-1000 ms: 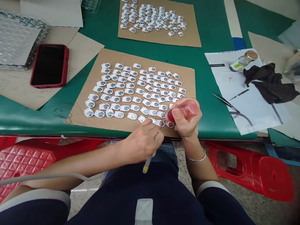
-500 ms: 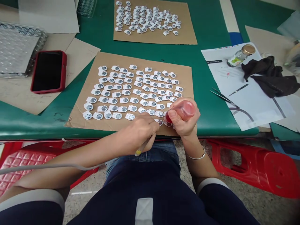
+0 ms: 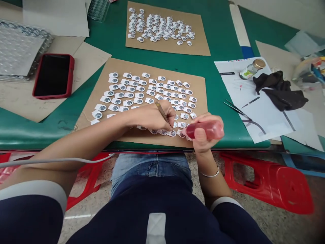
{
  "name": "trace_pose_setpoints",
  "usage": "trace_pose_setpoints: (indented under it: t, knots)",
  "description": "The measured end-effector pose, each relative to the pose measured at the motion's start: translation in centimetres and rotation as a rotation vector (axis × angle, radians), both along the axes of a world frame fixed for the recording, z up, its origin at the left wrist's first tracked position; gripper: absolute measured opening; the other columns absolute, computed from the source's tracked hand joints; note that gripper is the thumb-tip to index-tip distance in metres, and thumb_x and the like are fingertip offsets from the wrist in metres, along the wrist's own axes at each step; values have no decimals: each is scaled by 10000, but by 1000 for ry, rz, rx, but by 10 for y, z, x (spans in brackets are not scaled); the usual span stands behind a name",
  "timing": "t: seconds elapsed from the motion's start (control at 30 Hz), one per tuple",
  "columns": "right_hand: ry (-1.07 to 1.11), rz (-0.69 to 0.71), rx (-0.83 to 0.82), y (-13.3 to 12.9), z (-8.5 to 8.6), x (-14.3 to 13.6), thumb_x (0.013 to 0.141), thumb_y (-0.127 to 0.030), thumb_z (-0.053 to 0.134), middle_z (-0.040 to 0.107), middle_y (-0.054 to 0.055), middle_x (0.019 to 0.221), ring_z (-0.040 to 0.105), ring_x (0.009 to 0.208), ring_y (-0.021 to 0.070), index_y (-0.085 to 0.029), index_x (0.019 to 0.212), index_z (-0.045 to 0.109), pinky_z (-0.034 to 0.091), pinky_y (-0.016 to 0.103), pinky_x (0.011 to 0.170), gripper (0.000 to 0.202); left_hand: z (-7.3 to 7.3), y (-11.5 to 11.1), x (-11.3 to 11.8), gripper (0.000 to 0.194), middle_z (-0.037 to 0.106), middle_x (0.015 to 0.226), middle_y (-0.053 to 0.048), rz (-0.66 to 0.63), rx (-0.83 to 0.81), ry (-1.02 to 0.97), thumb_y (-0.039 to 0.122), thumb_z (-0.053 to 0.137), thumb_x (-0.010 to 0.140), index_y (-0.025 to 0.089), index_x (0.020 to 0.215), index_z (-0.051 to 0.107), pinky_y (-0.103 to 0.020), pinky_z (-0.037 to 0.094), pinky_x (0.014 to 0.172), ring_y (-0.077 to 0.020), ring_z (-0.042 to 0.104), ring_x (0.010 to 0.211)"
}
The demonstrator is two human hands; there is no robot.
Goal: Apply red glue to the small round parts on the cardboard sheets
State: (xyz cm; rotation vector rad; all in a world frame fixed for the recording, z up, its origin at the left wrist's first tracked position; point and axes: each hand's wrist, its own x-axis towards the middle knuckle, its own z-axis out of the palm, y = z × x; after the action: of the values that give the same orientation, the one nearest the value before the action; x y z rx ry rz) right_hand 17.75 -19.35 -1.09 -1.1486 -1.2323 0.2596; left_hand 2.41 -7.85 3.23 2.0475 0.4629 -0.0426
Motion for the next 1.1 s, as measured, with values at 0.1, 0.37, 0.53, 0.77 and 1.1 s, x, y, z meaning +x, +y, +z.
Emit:
trace_pose_setpoints:
  t: [0.1, 0.37, 0.53, 0.77, 1.1]
  knots:
    - [44, 8, 11, -2, -2, -2, 703, -505, 596, 514, 1, 659, 532, 580, 162, -255, 831, 490, 453, 334, 483, 300, -5, 4, -1, 37, 604, 550, -11, 18, -13, 4, 156, 581, 685, 138, 685, 613, -193, 328, 367, -110, 518, 435]
    - [11, 138, -3, 2, -4, -7, 691, -452, 630, 573, -1, 705, 563, 625, 156, -238, 847, 514, 474, 340, 556, 289, -6, 7, -2, 34, 613, 559, -16, 25, -12, -23, 177, 621, 680, 144, 679, 624, -205, 317, 374, -118, 518, 459]
    - [42, 180, 28, 2, -4, -7, 681, -389, 664, 582, 2, 716, 573, 643, 151, -223, 866, 543, 477, 333, 574, 276, -6, 7, -3, 70, 609, 571, -14, 33, -9, -12, 212, 633, 684, 142, 690, 628, -195, 304, 376, -110, 516, 463]
    - [70, 235, 44, 4, -3, -8, 668, -347, 686, 598, 4, 739, 584, 660, 149, -200, 872, 562, 494, 331, 583, 280, -5, 7, -5, 139, 604, 593, -24, 65, -157, 87, 256, 637, 680, 131, 741, 625, -193, 313, 391, -94, 496, 444]
    - [18, 216, -22, 1, -4, -4, 693, -401, 653, 597, 4, 745, 587, 665, 148, -216, 876, 523, 517, 336, 578, 290, -11, 8, -7, 192, 615, 637, -32, 89, -212, 128, 286, 644, 667, 129, 777, 632, -205, 341, 455, -108, 524, 510]
